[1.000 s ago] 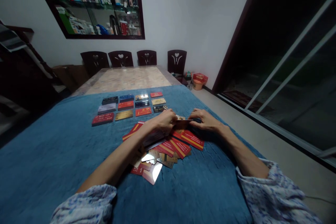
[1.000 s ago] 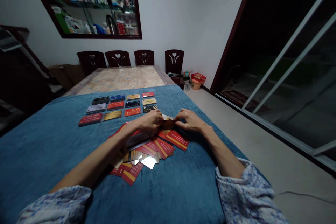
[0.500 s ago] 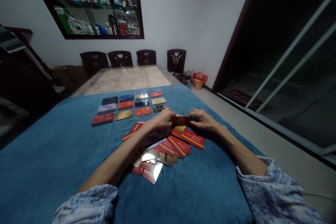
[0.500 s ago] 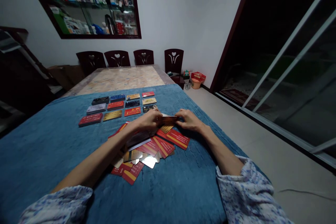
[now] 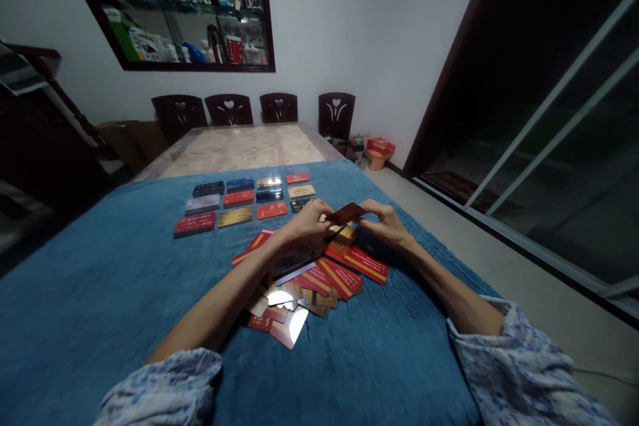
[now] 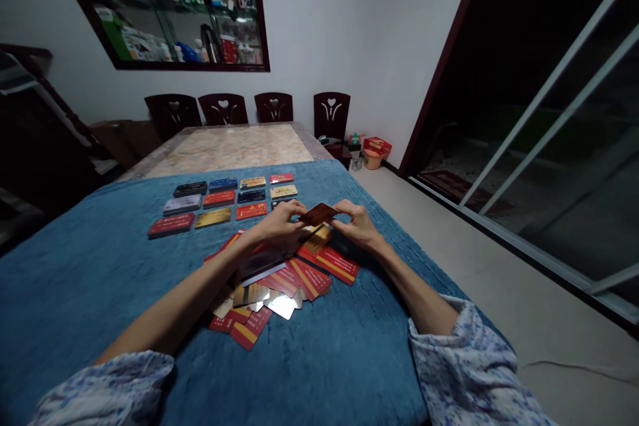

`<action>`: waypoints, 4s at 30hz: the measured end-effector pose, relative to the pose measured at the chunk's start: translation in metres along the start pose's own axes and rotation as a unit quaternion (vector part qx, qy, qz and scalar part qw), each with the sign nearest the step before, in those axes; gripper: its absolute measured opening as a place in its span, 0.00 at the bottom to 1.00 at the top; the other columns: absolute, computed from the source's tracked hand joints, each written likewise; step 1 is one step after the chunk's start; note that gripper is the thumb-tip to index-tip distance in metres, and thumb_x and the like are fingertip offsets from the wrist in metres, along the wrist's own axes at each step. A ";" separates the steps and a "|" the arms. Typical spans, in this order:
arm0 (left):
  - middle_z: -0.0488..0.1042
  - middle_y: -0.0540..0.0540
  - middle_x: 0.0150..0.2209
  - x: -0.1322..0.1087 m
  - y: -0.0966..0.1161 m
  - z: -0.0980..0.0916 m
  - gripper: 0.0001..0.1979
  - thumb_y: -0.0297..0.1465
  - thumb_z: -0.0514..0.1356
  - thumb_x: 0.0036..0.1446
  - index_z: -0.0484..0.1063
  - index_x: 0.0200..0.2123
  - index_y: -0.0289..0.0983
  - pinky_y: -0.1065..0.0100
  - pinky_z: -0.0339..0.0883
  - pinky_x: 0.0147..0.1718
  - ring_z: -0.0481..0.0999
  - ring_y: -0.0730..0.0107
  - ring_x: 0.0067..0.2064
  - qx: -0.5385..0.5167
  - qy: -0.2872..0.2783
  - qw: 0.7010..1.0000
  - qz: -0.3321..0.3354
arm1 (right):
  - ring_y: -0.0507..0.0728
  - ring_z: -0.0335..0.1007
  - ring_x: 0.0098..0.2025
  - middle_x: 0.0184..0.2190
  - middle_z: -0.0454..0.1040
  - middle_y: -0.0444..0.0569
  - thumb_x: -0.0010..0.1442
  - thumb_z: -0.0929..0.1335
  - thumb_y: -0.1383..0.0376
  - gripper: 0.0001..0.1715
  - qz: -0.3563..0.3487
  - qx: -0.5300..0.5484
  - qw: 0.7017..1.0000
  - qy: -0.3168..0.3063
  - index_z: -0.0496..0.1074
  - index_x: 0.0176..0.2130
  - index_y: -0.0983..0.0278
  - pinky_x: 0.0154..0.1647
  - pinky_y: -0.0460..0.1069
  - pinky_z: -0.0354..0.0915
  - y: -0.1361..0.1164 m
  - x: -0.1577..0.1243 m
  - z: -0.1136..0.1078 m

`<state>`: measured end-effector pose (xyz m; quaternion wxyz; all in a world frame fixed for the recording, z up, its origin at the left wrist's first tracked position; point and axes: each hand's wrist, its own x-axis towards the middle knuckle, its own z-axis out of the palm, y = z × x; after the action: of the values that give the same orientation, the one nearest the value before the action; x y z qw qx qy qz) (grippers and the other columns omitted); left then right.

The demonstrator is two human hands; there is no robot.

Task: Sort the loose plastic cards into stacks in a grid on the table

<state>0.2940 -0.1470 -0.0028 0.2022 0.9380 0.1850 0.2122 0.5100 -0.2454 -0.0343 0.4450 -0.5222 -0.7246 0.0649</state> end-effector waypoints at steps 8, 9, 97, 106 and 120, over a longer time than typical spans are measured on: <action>0.82 0.47 0.35 0.002 -0.006 -0.017 0.17 0.19 0.55 0.47 0.82 0.35 0.35 0.68 0.70 0.45 0.76 0.67 0.40 -0.020 0.036 0.999 0.009 | 0.58 0.72 0.40 0.37 0.77 0.48 0.64 0.63 0.58 0.13 0.008 -0.027 0.998 0.055 0.74 0.42 0.60 0.46 0.54 0.68 -0.007 0.000 0.001; 0.82 0.47 0.35 0.002 -0.006 -0.020 0.19 0.18 0.53 0.46 0.82 0.35 0.35 0.69 0.70 0.44 0.76 0.68 0.40 -0.021 0.050 0.999 0.004 | 0.59 0.72 0.40 0.37 0.77 0.49 0.65 0.63 0.58 0.13 0.004 -0.041 0.997 0.063 0.74 0.43 0.60 0.46 0.55 0.67 -0.007 0.000 0.001; 0.69 0.36 0.54 -0.093 -0.016 -0.062 0.24 0.33 0.62 0.56 0.67 0.56 0.35 0.50 0.61 0.56 0.64 0.51 0.56 0.189 0.018 0.981 -0.047 | 0.65 0.58 0.51 0.50 0.70 0.62 0.63 0.65 0.54 0.28 -0.186 -0.285 0.928 -0.155 0.69 0.57 0.67 0.44 0.55 0.58 -0.056 0.048 0.043; 0.69 0.38 0.53 -0.113 -0.042 -0.093 0.23 0.34 0.62 0.55 0.69 0.54 0.37 0.49 0.60 0.56 0.64 0.50 0.56 0.206 0.010 0.973 -0.102 | 0.65 0.57 0.52 0.52 0.69 0.60 0.60 0.68 0.54 0.29 -0.180 -0.261 0.936 -0.152 0.70 0.58 0.64 0.45 0.56 0.59 -0.065 0.083 0.085; 0.69 0.38 0.55 -0.131 -0.079 -0.124 0.21 0.31 0.61 0.52 0.73 0.51 0.40 0.45 0.57 0.54 0.59 0.44 0.59 0.262 -0.011 0.935 -0.240 | 0.66 0.58 0.55 0.53 0.72 0.56 0.64 0.68 0.54 0.19 -0.115 -0.253 0.930 -0.240 0.75 0.51 0.61 0.47 0.57 0.59 -0.103 0.131 0.139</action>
<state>0.1045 -0.0991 0.0208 -0.0033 0.8876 0.4516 0.0908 0.3312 -0.1332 0.0159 0.1147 -0.4994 -0.8573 -0.0488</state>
